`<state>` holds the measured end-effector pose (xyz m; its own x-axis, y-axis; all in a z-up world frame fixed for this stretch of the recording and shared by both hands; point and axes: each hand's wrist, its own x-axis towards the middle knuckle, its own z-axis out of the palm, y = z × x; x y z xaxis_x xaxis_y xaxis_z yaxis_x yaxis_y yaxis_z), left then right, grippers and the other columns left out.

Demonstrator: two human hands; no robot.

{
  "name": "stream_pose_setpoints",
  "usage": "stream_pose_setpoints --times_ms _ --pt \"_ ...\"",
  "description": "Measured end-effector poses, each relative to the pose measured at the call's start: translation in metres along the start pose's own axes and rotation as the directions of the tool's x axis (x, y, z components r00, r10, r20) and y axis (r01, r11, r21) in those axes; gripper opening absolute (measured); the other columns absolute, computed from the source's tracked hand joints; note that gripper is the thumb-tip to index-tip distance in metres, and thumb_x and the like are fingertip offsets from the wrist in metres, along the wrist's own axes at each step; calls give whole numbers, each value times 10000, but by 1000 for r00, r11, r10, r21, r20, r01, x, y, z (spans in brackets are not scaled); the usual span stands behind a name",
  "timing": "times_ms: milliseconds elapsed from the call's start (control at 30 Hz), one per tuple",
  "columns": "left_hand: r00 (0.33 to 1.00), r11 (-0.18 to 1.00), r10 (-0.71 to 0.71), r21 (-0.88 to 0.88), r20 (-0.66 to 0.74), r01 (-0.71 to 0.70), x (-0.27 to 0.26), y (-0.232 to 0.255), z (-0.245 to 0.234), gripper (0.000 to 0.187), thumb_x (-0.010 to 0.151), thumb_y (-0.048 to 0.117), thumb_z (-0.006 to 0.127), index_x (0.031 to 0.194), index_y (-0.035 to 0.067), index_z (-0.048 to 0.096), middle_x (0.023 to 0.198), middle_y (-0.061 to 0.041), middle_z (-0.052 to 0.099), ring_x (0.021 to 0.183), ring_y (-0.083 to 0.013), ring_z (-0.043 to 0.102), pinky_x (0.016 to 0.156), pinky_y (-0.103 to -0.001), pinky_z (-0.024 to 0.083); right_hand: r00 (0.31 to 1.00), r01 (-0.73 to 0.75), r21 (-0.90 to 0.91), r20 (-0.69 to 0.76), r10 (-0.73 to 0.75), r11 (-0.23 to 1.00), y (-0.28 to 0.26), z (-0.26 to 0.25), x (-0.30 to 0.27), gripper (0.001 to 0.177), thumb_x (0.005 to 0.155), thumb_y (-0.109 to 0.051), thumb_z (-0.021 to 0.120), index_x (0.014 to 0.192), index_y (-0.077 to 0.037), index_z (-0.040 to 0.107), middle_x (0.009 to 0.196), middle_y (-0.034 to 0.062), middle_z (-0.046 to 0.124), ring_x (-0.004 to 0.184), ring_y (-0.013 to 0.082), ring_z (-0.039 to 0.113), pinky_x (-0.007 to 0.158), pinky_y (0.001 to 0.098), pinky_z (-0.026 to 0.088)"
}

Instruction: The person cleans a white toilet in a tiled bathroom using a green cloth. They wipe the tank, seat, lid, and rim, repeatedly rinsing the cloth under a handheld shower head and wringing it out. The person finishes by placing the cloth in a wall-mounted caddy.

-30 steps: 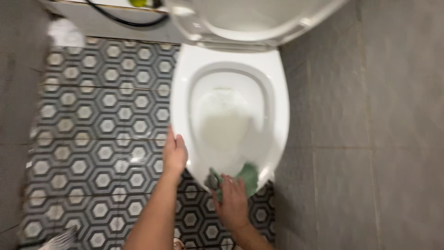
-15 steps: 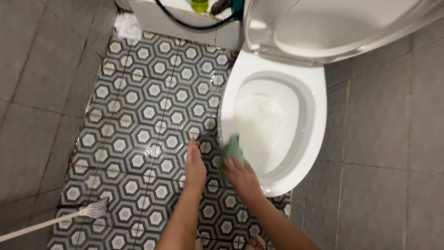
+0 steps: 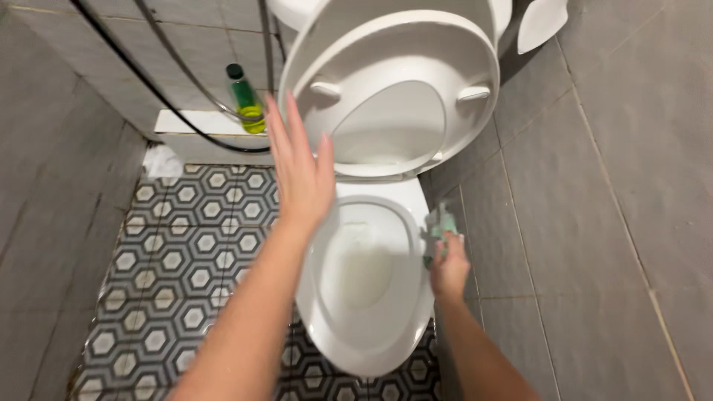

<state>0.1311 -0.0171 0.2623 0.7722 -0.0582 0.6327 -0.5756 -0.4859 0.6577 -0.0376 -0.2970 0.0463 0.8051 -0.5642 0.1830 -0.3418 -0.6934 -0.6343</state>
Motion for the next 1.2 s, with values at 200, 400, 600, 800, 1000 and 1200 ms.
stream_pose_setpoints --times_ms 200,400,600,800,1000,1200 --pt "976 970 186 177 -112 -164 83 -45 46 591 1225 246 416 1622 -68 109 1669 -321 197 1563 -475 215 1340 -500 202 864 181 -456 497 81 871 -2 69 44 564 1052 -423 442 1558 -231 281 1588 177 382 1494 368 288 1141 590 311" --pt "982 994 95 71 -163 -85 89 -75 64 334 1214 313 354 1333 56 531 1253 -221 664 1125 -452 634 964 -489 497 928 -4 -142 367 57 990 49 142 168 703 1015 -371 516 1589 -53 265 1277 319 597 1234 484 535 1014 549 453" --pt "964 987 150 96 -219 -132 84 -74 72 367 1245 306 320 1537 96 396 1461 -192 597 1312 -412 609 1092 -428 513 947 -316 212 4 322 925 76 115 156 375 1033 -296 480 1045 -4 715 1004 232 742 896 379 729 765 479 597" --pt "983 981 95 180 -160 -66 84 -58 67 458 1212 157 395 1647 163 252 1657 -179 384 1504 -393 487 1245 -402 441 896 -212 939 75 438 272 -102 102 174 412 1074 -250 451 1459 -109 408 1193 85 646 1061 265 626 953 403 497" --pt "986 936 124 343 -115 -78 80 -59 58 813 1003 -18 584 1673 249 208 1629 -201 395 1386 -432 533 1132 -452 486 971 -161 460 -85 223 873 -170 76 126 357 975 -37 453 1301 33 580 1142 235 719 1047 347 726 969 422 537" --pt "998 913 -55 406 32 37 91 -91 44 937 954 -56 583 1626 436 153 1172 -110 653 822 -389 684 740 -515 565 671 709 -371 94 -735 600 -146 46 170 432 807 9 520 1230 -14 605 1185 237 705 1094 437 666 962 583 455"
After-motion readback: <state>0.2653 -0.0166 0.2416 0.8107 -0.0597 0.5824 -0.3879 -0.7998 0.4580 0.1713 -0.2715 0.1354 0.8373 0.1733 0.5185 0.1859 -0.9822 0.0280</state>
